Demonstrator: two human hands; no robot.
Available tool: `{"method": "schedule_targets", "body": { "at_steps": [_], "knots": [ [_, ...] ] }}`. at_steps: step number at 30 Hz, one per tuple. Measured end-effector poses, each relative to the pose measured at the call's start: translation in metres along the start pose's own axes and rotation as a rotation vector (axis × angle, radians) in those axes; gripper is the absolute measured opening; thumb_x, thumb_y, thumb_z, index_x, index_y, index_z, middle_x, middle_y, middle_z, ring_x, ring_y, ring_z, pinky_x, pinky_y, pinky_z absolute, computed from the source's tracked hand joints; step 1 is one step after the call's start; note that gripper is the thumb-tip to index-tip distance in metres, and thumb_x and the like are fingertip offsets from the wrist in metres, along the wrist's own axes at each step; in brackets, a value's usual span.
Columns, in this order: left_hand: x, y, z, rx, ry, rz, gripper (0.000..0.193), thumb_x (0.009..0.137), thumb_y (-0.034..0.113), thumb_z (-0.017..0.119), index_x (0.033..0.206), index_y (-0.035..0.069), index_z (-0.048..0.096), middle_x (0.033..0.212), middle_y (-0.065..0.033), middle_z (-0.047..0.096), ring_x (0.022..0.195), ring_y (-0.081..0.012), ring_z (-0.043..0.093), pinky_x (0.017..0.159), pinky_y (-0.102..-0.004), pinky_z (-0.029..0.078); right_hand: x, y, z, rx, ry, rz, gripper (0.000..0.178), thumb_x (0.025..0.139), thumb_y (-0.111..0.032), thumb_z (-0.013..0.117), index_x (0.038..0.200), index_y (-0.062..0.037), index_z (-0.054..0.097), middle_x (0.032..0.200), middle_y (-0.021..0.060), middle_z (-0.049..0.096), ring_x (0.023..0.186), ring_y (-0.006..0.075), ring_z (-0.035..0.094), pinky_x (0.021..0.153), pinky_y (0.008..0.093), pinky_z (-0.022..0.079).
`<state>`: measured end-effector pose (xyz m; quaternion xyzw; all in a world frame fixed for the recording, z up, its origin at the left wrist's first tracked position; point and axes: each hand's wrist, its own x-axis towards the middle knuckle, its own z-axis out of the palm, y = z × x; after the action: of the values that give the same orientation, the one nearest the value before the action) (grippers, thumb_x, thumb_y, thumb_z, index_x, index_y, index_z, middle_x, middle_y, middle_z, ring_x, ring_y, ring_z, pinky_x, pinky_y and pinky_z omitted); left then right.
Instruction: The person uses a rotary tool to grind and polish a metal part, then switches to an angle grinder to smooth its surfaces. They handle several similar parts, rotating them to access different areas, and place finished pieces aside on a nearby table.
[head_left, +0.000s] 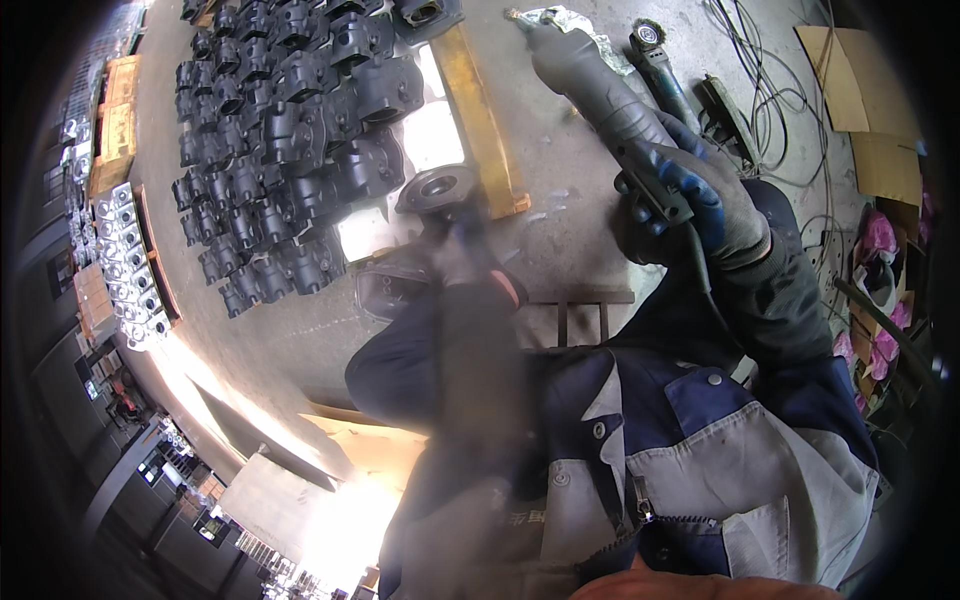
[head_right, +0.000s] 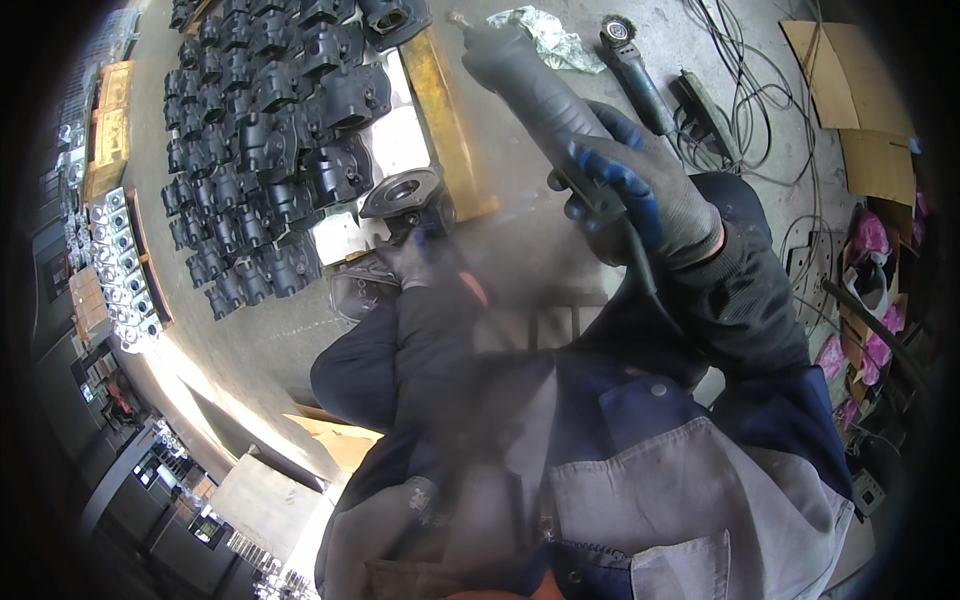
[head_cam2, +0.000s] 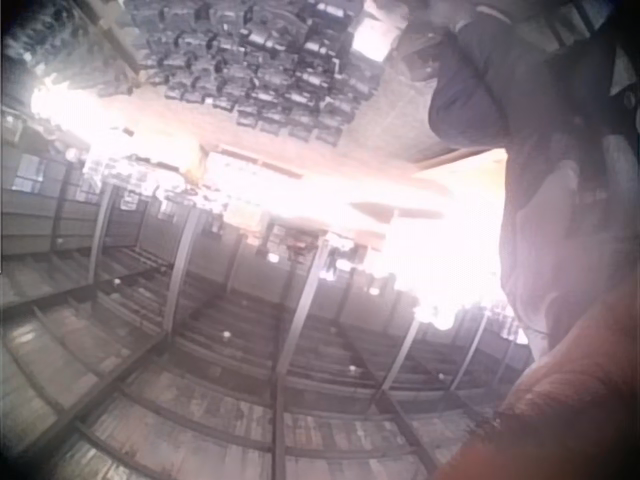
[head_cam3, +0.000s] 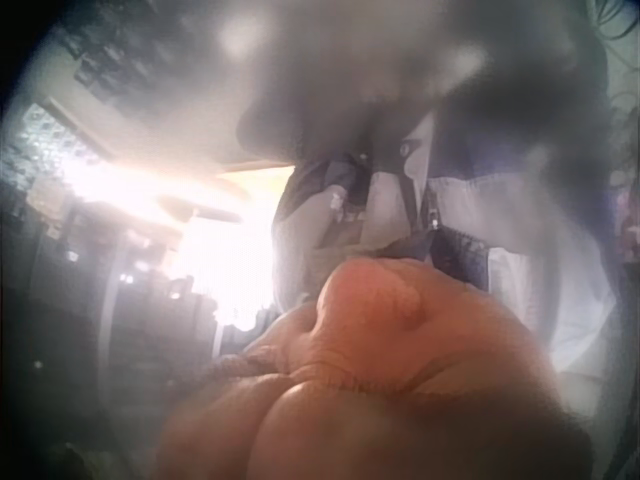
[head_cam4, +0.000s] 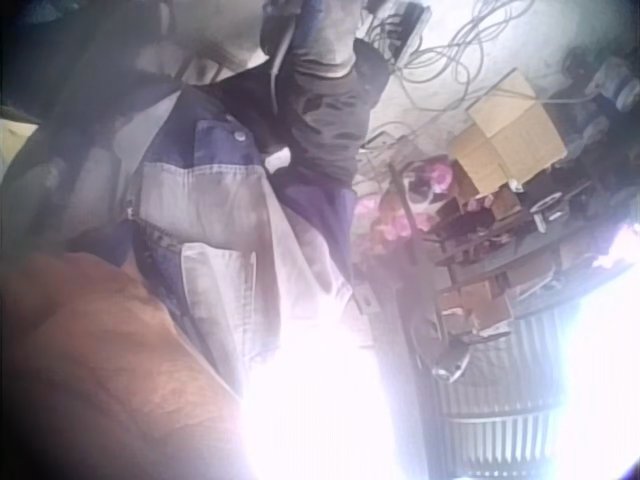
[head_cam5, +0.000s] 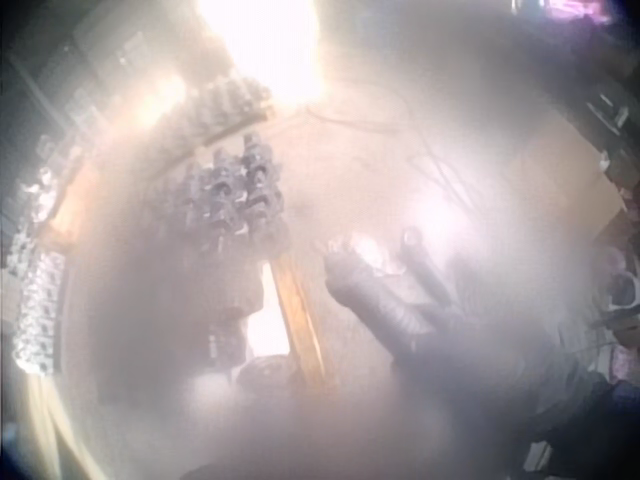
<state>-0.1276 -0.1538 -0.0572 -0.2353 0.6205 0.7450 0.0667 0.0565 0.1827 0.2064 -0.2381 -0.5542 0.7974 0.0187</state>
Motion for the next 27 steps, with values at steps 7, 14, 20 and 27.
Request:
{"method": "schedule_targets", "body": {
  "at_steps": [7, 14, 20, 27],
  "knots": [
    [0.047, 0.112, 0.019, 0.953, -0.412, 0.68, 0.085, 0.083, 0.025, 0.09, 0.154, 0.001, 0.049, 0.148, -0.0226, 0.057, 0.133, -0.0357, 0.057, 0.113, -0.0463, 0.048, 0.003, -0.007, 0.0, -0.318, -0.085, -0.218, 0.05, 0.094, -0.003, 0.074, 0.141, 0.0011, 0.057, 0.125, 0.0202, 0.065, 0.106, 0.0293, 0.073, 0.086, 0.0383, 0.063],
    [0.055, 0.132, 0.081, 2.025, -1.171, 0.633, 0.053, 0.085, 0.042, 0.083, 0.132, 0.019, 0.073, 0.137, -0.0134, 0.07, 0.134, -0.0353, 0.059, 0.113, -0.0467, 0.049, 0.002, -0.014, -0.005, 0.235, 0.036, 0.178, 0.054, 0.086, 0.001, 0.079, 0.137, -0.0002, 0.06, 0.13, 0.0225, 0.063, 0.101, 0.0301, 0.074, 0.083, 0.037, 0.063],
    [0.04, 0.12, 0.08, 1.986, -0.859, 0.546, 0.052, 0.094, 0.057, 0.072, 0.104, 0.006, 0.08, 0.101, -0.0235, 0.077, 0.102, -0.0429, 0.073, 0.09, -0.0515, 0.057, 0.002, -0.008, -0.005, -0.034, 0.001, -0.042, 0.049, 0.089, -0.003, 0.077, 0.135, 0.0007, 0.062, 0.13, 0.0224, 0.064, 0.096, 0.0278, 0.073, 0.077, 0.0353, 0.062],
    [0.06, 0.09, 0.065, 1.641, -0.688, 0.325, 0.062, 0.091, 0.062, 0.072, 0.099, 0.001, 0.079, 0.095, -0.024, 0.077, 0.098, -0.0434, 0.074, 0.09, -0.0498, 0.056, 0.0, -0.009, -0.004, 0.094, 0.025, 0.161, 0.048, 0.102, -0.021, 0.068, 0.143, -0.0011, 0.056, 0.112, 0.0154, 0.067, 0.08, 0.0162, 0.068, 0.065, 0.031, 0.058]
  ]
}}
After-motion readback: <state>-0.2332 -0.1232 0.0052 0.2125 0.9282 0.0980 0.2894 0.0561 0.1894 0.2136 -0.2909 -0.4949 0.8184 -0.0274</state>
